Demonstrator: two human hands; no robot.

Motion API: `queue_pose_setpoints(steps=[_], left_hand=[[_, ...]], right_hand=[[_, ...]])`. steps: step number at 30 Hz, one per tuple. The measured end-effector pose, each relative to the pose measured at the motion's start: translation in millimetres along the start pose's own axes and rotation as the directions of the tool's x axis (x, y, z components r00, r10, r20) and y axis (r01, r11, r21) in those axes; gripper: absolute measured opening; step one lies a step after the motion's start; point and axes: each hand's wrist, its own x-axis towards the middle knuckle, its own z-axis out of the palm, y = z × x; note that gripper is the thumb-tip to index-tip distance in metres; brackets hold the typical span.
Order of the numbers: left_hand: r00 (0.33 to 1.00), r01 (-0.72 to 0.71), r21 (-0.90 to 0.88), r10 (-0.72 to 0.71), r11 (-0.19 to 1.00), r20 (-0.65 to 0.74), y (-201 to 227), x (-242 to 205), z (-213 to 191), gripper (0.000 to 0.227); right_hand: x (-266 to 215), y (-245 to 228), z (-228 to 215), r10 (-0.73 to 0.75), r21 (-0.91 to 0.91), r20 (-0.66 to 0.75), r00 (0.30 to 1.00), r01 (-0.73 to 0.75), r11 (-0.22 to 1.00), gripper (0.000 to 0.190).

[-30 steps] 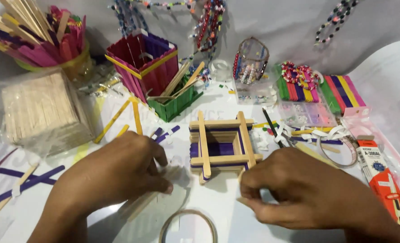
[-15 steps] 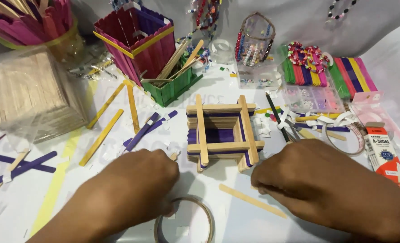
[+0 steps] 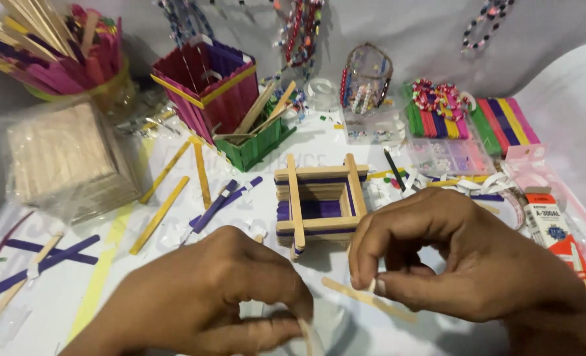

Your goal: Assembling a miniature structure using popsicle sticks, adhesive tape, and scissors.

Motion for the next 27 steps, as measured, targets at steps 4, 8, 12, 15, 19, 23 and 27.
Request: queue_pose_setpoints(steps=[4, 8, 12, 15, 19, 23, 27], left_hand=[[0.985, -0.129, -0.198, 0.101, 0.972, -0.143, 5, 3, 4, 0.022], [0.976, 0.013, -0.361, -0.09, 0.933, -0.197, 4, 2, 23, 0.025], [0.918, -0.157, -0.31, 0.023, 0.938, -0.396, -4, 15, 41, 0.019], [0.868, -0.144, -0.213, 0.02, 0.966, -0.496, -8, 19, 46, 0.014], [0.836, -0.11, -0.121, 0.026, 0.987, -0.548, -1, 24, 56, 0.016], [0.605, 0.038, 0.297, 0.215, 0.954, -0.767, -5, 24, 64, 0.007], [0.522, 0.127, 0.474, 0.347, 0.872, -0.779, -6, 23, 63, 0.006]], right_hand=[[-1, 1, 14, 0.085, 0.326, -0.265, 0.96, 0.006, 0.945, 0.006], [2, 33, 27, 0.1, 0.652, -0.459, 0.883, 0.258, 0.713, 0.009], [6, 40, 32, 0.12, 0.605, -0.537, 0.835, 0.282, 0.745, 0.009], [6, 36, 35, 0.145, 0.671, -0.504, 0.852, 0.28, 0.687, 0.01], [4, 30, 37, 0.146, 0.518, -0.514, 0.845, 0.17, 0.838, 0.009], [4, 17, 29, 0.167, 0.393, -0.579, 0.798, 0.094, 0.915, 0.029], [1, 3, 20, 0.106, 0.426, -0.359, 0.927, 0.061, 0.903, 0.081]])
